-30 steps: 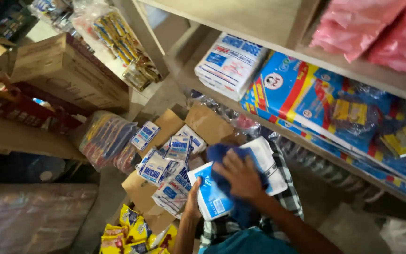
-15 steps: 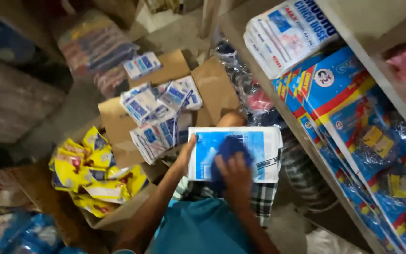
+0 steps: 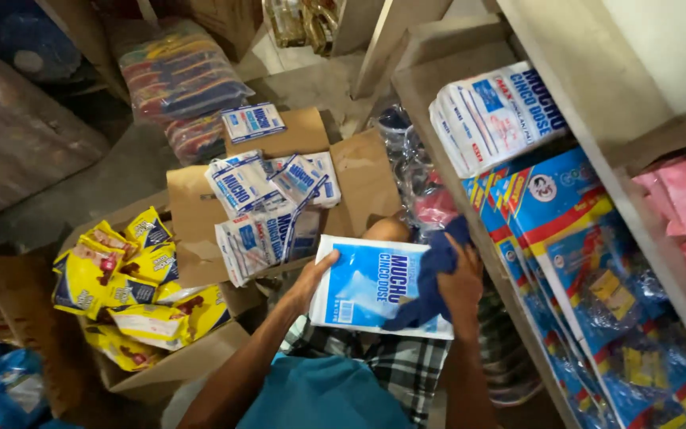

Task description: Wiping dust off product packages with a cloth and placing them onto grocery store shelves.

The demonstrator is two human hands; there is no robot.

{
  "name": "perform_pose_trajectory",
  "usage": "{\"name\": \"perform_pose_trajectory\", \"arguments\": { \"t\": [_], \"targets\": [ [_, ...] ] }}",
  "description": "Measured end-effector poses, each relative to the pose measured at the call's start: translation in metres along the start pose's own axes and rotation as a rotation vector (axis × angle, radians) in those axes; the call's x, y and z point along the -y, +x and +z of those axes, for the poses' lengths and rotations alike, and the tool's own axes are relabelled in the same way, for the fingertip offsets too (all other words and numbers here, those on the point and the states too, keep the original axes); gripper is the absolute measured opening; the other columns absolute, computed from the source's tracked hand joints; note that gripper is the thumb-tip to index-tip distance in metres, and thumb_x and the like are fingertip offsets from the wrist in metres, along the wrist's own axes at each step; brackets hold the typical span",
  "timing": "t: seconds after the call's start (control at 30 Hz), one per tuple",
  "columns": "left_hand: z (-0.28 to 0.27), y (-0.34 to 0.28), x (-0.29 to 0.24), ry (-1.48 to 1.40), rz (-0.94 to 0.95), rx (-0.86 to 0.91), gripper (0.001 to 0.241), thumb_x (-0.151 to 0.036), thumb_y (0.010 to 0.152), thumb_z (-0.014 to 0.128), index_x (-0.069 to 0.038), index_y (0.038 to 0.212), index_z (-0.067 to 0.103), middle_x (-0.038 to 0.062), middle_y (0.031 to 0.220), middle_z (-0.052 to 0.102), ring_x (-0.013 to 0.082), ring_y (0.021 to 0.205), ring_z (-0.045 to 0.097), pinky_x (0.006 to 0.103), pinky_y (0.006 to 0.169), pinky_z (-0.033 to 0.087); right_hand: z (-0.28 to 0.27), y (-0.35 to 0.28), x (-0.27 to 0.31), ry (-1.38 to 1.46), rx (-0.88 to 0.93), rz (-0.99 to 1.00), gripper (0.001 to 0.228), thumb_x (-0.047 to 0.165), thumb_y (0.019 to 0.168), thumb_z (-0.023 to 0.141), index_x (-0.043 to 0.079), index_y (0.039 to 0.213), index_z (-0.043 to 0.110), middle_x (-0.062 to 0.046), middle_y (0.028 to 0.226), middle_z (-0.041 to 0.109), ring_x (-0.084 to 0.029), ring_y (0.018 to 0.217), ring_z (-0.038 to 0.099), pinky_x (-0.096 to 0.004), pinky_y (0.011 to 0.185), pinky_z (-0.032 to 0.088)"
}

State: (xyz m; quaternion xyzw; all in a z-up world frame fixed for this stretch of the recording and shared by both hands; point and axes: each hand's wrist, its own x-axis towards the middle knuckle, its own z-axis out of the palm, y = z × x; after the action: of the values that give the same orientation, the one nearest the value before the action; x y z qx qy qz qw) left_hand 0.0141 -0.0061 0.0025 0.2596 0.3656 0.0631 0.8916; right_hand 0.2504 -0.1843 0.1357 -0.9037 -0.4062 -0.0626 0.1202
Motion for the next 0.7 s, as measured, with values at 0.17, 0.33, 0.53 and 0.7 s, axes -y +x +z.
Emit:
{"name": "perform_pose_trajectory", "arguments": {
  "t": [0.17, 0.33, 0.53, 0.7],
  "targets": [
    [0.006, -0.003, -0.009, 0.109, -0.023, -0.026, 0.073, -0.055, 0.081, 0.073, -0.004, 0.132, 0.064, 0.015, 0.112, 0.073, 0.0269, 0.094, 0.071, 0.0452, 0.084, 0.059, -0.001, -0.033, -0.013, 0.572, -0.091, 0.173, 0.05, 0.022, 0.095, 0.07, 0.024, 0.144, 0.057, -0.01, 0.143, 0.061, -0.037, 0.135, 0.058, -0.046, 0.114, 0.044],
    [0.013, -0.016, -0.021, 0.061, -0.007, 0.006, 0.069, -0.054, 0.083, 0.073, -0.002, 0.128, 0.066, 0.016, 0.11, 0.074, 0.0263, 0.091, 0.073, 0.043, 0.082, 0.06, 0.006, -0.093, 0.028, 0.082, -0.107, -0.16, 0.076, 0.012, 0.08, 0.061, 0.022, 0.153, 0.048, -0.021, 0.153, 0.045, -0.044, 0.145, 0.04, -0.057, 0.112, 0.035],
    [0.021, -0.019, -0.025, 0.128, 0.004, 0.005, 0.06, -0.042, 0.081, 0.077, -0.003, 0.126, 0.068, 0.016, 0.107, 0.075, 0.0278, 0.089, 0.073, 0.0437, 0.081, 0.061, 0.003, -0.088, 0.09, -0.075, 0.024, -0.309, 0.084, 0.016, 0.071, 0.066, 0.031, 0.152, 0.047, -0.013, 0.146, 0.053, -0.036, 0.147, 0.038, -0.065, 0.11, 0.031],
    [0.037, -0.043, -0.023, 0.132, 0.174, -0.003, 0.063, -0.03, 0.076, 0.08, -0.005, 0.13, 0.06, 0.013, 0.113, 0.072, 0.0247, 0.097, 0.071, 0.0433, 0.086, 0.06, -0.006, -0.041, 0.037, 0.066, -0.14, -0.216, 0.097, 0.015, 0.053, 0.073, 0.026, 0.146, 0.049, -0.02, 0.141, 0.055, -0.039, 0.14, 0.043, -0.062, 0.106, 0.035]
  ]
}}
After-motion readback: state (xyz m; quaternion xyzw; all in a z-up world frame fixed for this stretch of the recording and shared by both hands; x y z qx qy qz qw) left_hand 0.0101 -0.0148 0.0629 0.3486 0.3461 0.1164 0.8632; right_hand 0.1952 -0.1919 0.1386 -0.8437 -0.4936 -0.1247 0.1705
